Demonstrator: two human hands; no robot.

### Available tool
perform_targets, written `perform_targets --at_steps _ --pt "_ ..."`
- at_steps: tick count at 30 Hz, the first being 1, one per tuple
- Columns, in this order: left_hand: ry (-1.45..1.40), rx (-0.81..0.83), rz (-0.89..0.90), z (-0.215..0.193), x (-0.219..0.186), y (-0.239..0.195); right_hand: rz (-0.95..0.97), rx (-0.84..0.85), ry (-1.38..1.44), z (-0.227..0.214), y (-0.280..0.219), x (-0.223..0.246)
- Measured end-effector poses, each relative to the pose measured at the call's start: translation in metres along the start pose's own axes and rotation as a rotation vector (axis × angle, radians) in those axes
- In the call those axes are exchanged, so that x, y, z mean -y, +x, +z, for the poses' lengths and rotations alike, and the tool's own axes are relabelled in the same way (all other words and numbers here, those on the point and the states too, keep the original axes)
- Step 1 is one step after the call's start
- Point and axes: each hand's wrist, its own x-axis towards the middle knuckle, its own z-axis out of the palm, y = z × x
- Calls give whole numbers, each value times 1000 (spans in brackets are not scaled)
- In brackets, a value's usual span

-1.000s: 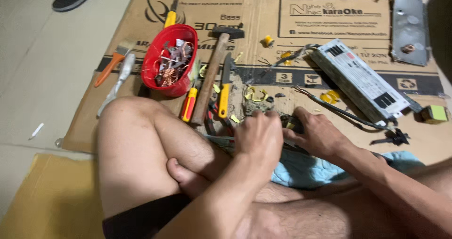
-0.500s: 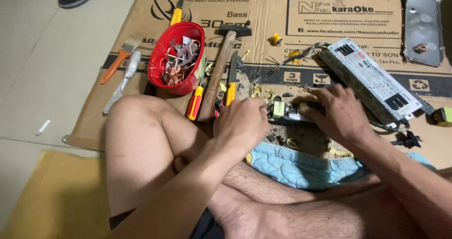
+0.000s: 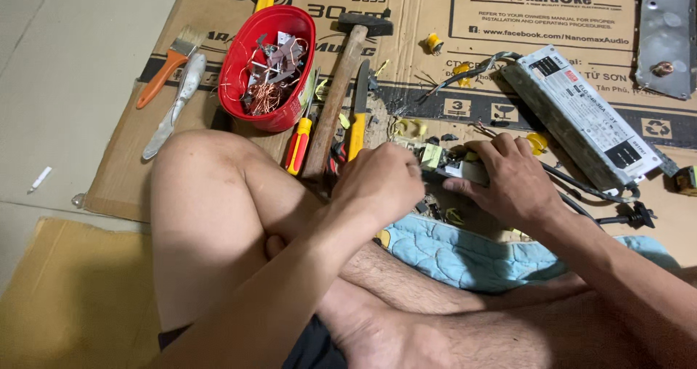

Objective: The person dismantles a power supply unit on a cardboard surface. They use a hammer to break the casing, then use pliers and a screwdriver to remove internal components and wires.

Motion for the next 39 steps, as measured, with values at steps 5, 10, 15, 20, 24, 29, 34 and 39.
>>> perform_targets --at_steps 5,10,15,20,24,29,34,39 --pt "2 -10 25 -8 -15 -7 68 34 -71 8 -1 3" --pt "71 -7 27 -10 -30 -11 78 15 -48 13 0 -3" --pt "42 43 -6 -9 -31 -13 97 125 -60 -1 -1 9" --pt "20 -55 91 -17 -30 -21 201 98 138 -9 0 14" --pt "-9 -90 152 -18 -36 -28 379 25 335 -10 7 -8" --pt "30 -125 163 -16 -35 -32 343 49 358 -19 -1 -1" --pt "69 -187 186 -12 -32 -32 180 151 340 -50 -18 26" --pt "88 -139 131 1 -27 -28 209 170 71 -51 -21 36"
